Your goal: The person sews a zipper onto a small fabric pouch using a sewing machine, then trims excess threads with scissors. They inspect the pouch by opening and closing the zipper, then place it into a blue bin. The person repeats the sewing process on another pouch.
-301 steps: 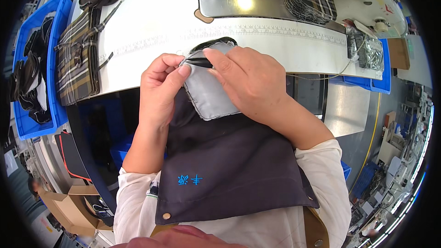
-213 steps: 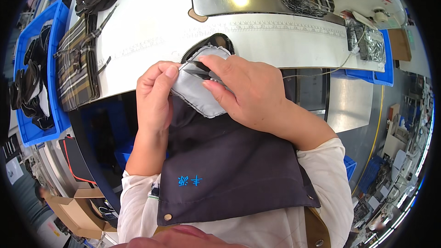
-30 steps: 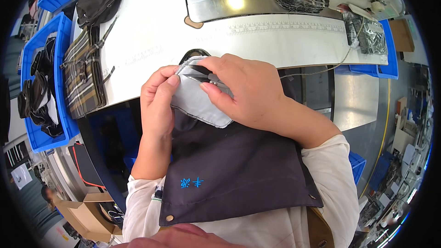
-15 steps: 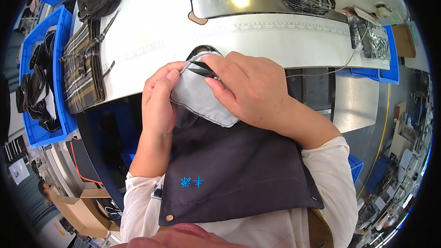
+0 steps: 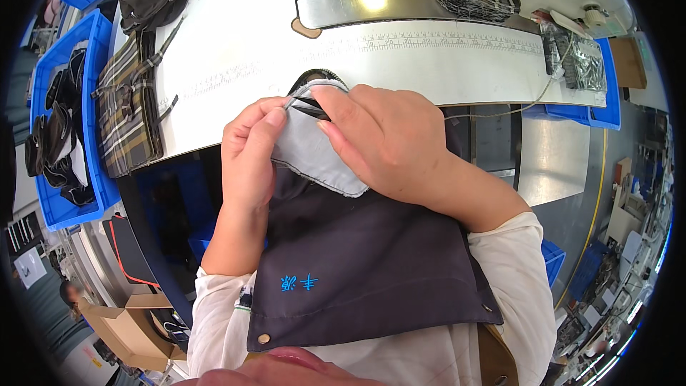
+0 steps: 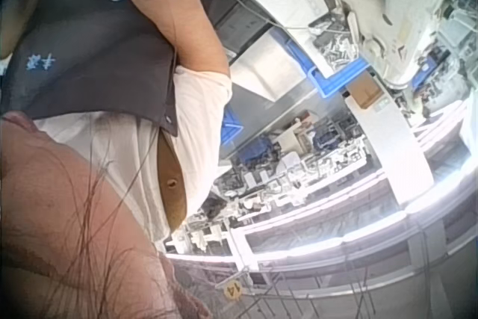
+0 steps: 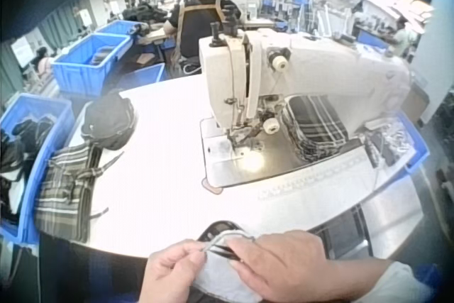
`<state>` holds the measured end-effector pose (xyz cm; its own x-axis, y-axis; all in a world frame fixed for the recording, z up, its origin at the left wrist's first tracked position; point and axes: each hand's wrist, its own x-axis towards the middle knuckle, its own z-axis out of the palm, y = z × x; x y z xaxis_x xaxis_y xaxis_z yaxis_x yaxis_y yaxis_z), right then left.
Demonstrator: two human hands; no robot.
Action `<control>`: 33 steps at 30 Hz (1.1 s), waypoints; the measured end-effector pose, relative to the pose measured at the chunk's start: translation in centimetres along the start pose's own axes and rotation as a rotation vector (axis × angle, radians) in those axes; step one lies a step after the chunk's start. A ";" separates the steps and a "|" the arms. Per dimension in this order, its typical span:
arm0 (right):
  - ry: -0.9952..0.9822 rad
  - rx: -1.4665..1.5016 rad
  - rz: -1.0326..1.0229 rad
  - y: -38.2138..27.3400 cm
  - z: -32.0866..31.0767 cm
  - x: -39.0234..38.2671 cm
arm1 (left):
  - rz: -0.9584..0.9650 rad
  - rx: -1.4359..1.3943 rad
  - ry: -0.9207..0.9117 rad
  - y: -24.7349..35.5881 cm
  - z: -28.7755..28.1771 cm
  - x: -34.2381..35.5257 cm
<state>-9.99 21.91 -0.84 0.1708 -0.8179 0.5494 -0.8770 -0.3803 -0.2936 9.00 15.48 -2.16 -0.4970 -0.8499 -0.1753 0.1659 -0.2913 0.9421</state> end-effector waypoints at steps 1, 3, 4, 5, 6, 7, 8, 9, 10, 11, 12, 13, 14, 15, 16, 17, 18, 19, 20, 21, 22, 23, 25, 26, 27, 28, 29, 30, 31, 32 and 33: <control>0.012 -0.012 -0.012 0.0 0.1 -0.1 | 0.008 -0.003 0.001 0.0 0.1 0.0; 0.035 -0.037 -0.034 0.1 0.3 -0.3 | 0.013 -0.007 -0.005 0.0 0.0 0.0; 0.048 -0.040 -0.056 0.2 0.4 -0.4 | 0.015 -0.009 -0.008 0.0 0.0 0.1; 0.061 -0.042 -0.077 0.3 0.6 -0.5 | 0.006 -0.026 -0.020 0.0 0.0 0.1; 0.074 -0.044 -0.098 0.4 0.7 -0.5 | -0.003 -0.044 -0.031 0.1 -0.1 0.1; 0.090 -0.045 -0.115 0.6 0.8 -0.5 | -0.012 -0.061 -0.043 0.2 -0.1 0.0; 0.106 -0.047 -0.129 0.7 0.9 -0.6 | -0.025 -0.065 -0.038 0.2 -0.1 0.0; 0.122 -0.049 -0.144 0.7 1.0 -0.6 | -0.039 -0.069 -0.034 0.2 0.0 0.0; 0.122 -0.052 -0.146 0.7 1.0 -0.7 | -0.052 -0.073 -0.030 0.2 0.0 0.0; 0.121 -0.056 -0.149 0.7 1.0 -0.7 | -0.054 -0.085 -0.037 0.2 0.0 0.0; 0.121 -0.060 -0.152 0.7 1.0 -0.7 | -0.057 -0.097 -0.044 0.2 0.0 0.0; 0.123 -0.073 -0.162 0.8 1.1 -0.8 | -0.060 -0.109 -0.051 0.2 0.0 0.0; 0.126 -0.087 -0.172 0.9 1.2 -0.9 | -0.051 -0.093 -0.043 0.2 0.0 0.0; 0.129 -0.100 -0.182 1.0 1.3 -0.9 | -0.043 -0.077 -0.035 0.0 0.0 0.0; 0.108 -0.088 -0.182 0.9 1.1 -0.9 | -0.034 -0.061 -0.027 0.0 0.0 0.0; 0.087 -0.077 -0.180 0.9 0.8 -0.8 | -0.031 -0.052 -0.026 0.0 0.0 0.0; 0.067 -0.065 -0.179 0.8 0.6 -0.7 | -0.028 -0.042 -0.025 -0.1 0.0 0.0; 0.062 -0.069 -0.176 0.8 0.6 -0.7 | -0.024 -0.033 -0.024 -0.1 0.0 0.0; 0.057 -0.072 -0.174 0.8 0.6 -0.6 | -0.027 -0.030 -0.020 0.0 0.1 0.0; 0.052 -0.076 -0.171 0.7 0.5 -0.6 | -0.030 -0.028 -0.015 0.1 0.1 0.0; 0.061 -0.090 -0.180 0.8 0.7 -0.6 | -0.033 -0.025 -0.010 0.1 0.2 0.0; 0.071 -0.105 -0.187 1.0 0.9 -0.7 | -0.033 -0.021 -0.007 0.1 0.1 0.0; 0.078 -0.116 -0.192 1.1 1.1 -0.7 | -0.032 -0.014 -0.002 -0.1 0.0 0.0; 0.075 -0.111 -0.190 1.1 1.1 -0.7 | -0.040 -0.002 0.005 0.0 0.0 0.0; 0.072 -0.105 -0.188 1.1 1.1 -0.7 | -0.048 0.010 0.013 0.0 0.0 0.0; 0.072 -0.096 -0.174 1.0 1.1 -0.6 | -0.055 0.021 0.021 0.0 0.0 0.0; 0.073 -0.086 -0.160 0.9 1.1 -0.6 | -0.053 0.009 0.016 -0.1 0.0 0.0; 0.074 -0.076 -0.146 0.8 1.1 -0.5 | -0.050 -0.004 0.012 -0.2 0.0 0.0; 0.072 -0.067 -0.140 0.8 1.0 -0.5 | -0.047 -0.016 0.007 -0.3 -0.1 0.0; 0.068 -0.059 -0.132 0.7 0.9 -0.4 | -0.048 -0.023 0.001 -0.3 -0.1 0.1; 0.065 -0.052 -0.125 0.7 0.9 -0.4 | -0.048 -0.030 -0.005 -0.3 -0.1 0.1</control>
<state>-10.27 21.60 -1.92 0.2521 -0.7353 0.6290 -0.8730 -0.4533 -0.1800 9.00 15.45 -2.45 -0.5091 -0.8324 -0.2189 0.1673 -0.3453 0.9235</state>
